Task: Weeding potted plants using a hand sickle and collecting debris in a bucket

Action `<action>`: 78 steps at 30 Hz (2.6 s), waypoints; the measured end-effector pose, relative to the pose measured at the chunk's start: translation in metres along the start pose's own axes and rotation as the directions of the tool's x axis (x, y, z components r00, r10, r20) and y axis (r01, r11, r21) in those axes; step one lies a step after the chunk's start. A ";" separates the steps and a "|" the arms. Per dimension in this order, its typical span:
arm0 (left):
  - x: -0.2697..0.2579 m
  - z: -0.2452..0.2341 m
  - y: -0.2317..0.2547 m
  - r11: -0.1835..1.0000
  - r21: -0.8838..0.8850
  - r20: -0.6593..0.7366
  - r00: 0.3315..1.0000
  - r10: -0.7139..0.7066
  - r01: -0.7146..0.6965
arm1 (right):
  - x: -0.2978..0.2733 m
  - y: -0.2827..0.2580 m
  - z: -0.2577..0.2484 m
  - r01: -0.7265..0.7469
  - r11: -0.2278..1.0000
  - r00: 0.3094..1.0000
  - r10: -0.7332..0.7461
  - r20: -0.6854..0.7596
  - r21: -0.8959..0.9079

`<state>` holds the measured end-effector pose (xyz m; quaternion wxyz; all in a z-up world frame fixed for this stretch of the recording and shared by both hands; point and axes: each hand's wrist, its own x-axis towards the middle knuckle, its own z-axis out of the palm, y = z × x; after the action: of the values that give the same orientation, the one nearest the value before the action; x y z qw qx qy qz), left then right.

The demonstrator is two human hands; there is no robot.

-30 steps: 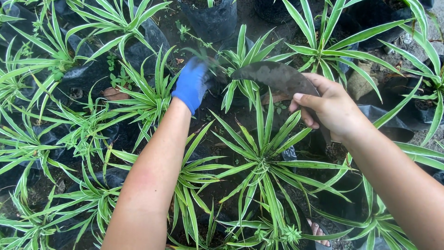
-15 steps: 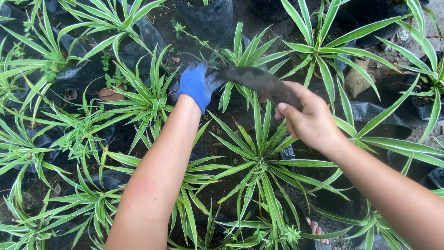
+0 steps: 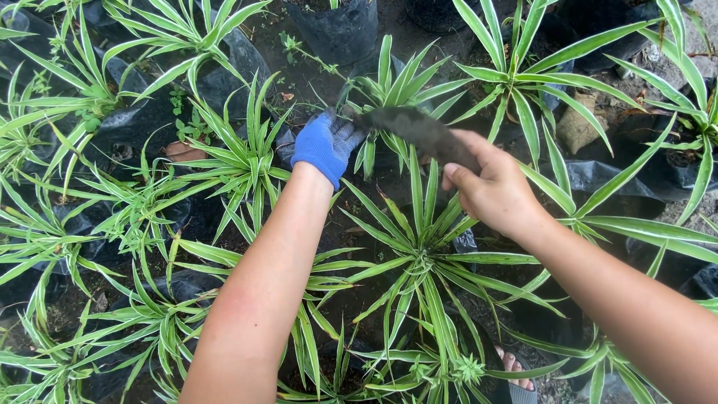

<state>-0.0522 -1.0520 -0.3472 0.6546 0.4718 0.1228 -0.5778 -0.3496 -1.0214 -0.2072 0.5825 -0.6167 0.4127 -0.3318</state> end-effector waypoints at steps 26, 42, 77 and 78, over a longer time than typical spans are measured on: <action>-0.015 0.055 0.040 -0.239 0.930 0.334 0.916 0.222 -0.281 | 0.027 -0.047 0.007 -0.133 0.815 0.955 0.258 0.147 -0.564; 0.017 0.041 0.002 -0.506 0.811 0.464 0.849 0.251 -0.293 | 0.028 -0.026 -0.010 -0.289 0.844 0.948 0.317 -0.016 -0.452; -0.037 0.149 -0.045 -0.882 0.396 0.338 0.934 -0.119 -0.256 | 0.016 -0.086 -0.095 -0.539 0.765 0.835 0.541 -0.104 -0.353; -0.033 0.146 -0.050 -0.882 0.394 0.338 0.933 -0.122 -0.258 | 0.016 -0.084 -0.096 -0.541 0.764 0.834 0.542 -0.106 -0.351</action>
<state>-0.1620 -1.1359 -0.2715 -0.2061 0.6931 -0.6636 -0.1918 -0.4172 -1.0803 -0.1150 0.5280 -0.5692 0.6268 -0.0661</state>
